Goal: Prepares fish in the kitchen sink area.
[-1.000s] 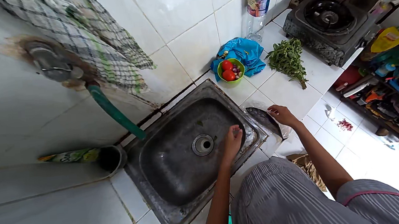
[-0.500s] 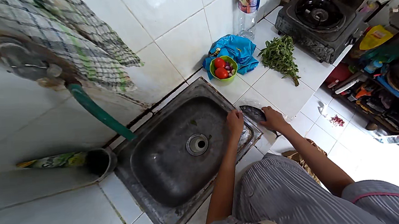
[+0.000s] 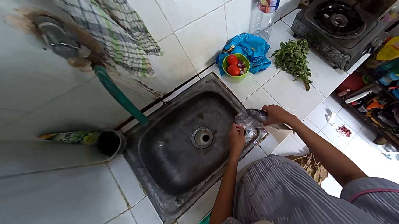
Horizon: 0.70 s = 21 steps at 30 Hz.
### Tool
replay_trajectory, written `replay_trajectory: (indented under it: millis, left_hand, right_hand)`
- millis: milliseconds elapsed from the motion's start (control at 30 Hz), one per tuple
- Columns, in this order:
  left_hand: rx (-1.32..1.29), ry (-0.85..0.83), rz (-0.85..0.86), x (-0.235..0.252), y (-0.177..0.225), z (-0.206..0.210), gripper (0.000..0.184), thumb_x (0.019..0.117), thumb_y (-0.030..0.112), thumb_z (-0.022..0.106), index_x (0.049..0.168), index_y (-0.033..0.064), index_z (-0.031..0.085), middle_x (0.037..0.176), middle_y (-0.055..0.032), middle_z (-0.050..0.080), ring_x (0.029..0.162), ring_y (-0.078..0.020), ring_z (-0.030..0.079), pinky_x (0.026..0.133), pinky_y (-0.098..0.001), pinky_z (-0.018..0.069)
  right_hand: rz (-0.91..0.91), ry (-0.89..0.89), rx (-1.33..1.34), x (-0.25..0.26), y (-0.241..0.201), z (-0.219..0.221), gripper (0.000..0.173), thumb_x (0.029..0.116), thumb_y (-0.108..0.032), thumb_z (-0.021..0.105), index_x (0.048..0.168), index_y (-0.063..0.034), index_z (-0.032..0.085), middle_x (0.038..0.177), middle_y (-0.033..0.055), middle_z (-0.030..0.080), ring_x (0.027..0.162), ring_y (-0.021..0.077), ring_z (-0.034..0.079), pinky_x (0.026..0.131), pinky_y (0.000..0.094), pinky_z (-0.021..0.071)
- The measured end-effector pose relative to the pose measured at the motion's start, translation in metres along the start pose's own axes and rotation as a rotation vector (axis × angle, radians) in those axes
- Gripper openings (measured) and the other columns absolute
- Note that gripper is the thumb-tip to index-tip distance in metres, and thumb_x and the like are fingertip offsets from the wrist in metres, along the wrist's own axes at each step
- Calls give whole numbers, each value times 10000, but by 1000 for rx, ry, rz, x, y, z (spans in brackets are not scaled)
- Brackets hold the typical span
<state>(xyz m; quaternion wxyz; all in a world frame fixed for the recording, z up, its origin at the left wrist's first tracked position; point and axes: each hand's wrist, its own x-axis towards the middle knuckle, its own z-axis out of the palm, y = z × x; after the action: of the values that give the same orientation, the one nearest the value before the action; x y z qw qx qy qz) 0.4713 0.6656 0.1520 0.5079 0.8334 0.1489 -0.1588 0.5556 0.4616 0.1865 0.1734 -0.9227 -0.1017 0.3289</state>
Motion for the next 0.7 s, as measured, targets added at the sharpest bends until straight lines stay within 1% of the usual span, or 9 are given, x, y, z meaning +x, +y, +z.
replay_trajectory:
  millis: [67, 167, 267, 333, 433, 467, 533, 600, 700]
  left_hand:
    - [7, 2, -10, -1, -1, 1, 339, 1062, 150, 525, 1262, -122, 557, 1134, -267, 664, 975, -292, 682, 908, -407, 532]
    - [30, 8, 14, -4, -2, 2, 342, 1061, 162, 533, 1253, -120, 565, 1144, -264, 666, 975, -287, 687, 907, -403, 537]
    - [49, 14, 17, -8, -2, 1, 344, 1058, 164, 538, 1252, -119, 571, 1146, -265, 665, 992, -297, 684, 920, -411, 536]
    - [52, 12, 10, -11, -2, -1, 357, 1058, 170, 539, 1262, -121, 569, 1141, -269, 672, 999, -313, 687, 928, -431, 530]
    - [53, -2, 9, -14, -5, -2, 367, 1058, 179, 543, 1263, -124, 572, 1125, -267, 680, 984, -310, 690, 923, -431, 531]
    - [54, -10, 10, -16, -7, -2, 366, 1058, 181, 544, 1259, -123, 575, 1119, -266, 681, 976, -307, 690, 916, -427, 532]
    - [71, -34, 9, -19, -8, -2, 362, 1059, 191, 545, 1251, -114, 582, 1113, -260, 683, 976, -307, 692, 914, -430, 533]
    - [117, -54, -3, -25, -8, -2, 361, 1057, 201, 546, 1253, -99, 590, 1117, -252, 686, 1004, -319, 692, 930, -450, 531]
    - [223, -59, -40, -30, -8, -3, 359, 1048, 230, 560, 1235, -69, 622, 1115, -235, 698, 1038, -346, 687, 954, -505, 510]
  right_hand:
    - [-60, 8, 53, 4, 8, -9, 628, 805, -284, 885, 1285, 17, 614, 1080, 266, 691, 1026, 448, 666, 897, 655, 506]
    - [-125, -10, 97, -1, 8, -31, 621, 793, -222, 889, 1286, 36, 614, 1101, 273, 689, 1016, 444, 672, 908, 650, 506]
    - [-155, 19, 170, -8, 12, -46, 582, 786, -174, 883, 1253, 56, 623, 1081, 267, 686, 979, 416, 675, 888, 616, 519]
    - [-170, 40, 217, -15, 15, -56, 575, 791, -141, 874, 1259, 68, 613, 1058, 263, 689, 956, 401, 679, 879, 599, 527]
    - [-169, 56, 184, -24, 11, -61, 586, 788, -150, 880, 1272, 45, 613, 1059, 251, 691, 948, 405, 681, 866, 612, 529]
    - [-154, 64, 138, -27, 4, -59, 592, 778, -168, 889, 1269, 28, 623, 1060, 249, 694, 961, 419, 678, 864, 633, 522]
    - [-95, 74, 6, -36, -19, -46, 604, 758, -205, 910, 1260, -4, 639, 1101, 250, 692, 1032, 449, 663, 882, 674, 503]
    - [-57, 56, -110, -38, -36, -22, 596, 743, -213, 917, 1235, -3, 652, 1165, 254, 672, 1077, 465, 649, 881, 681, 498]
    - [-25, -67, -213, -30, -45, 4, 609, 806, -196, 868, 1309, 14, 598, 1279, 265, 615, 1128, 461, 630, 913, 646, 493]
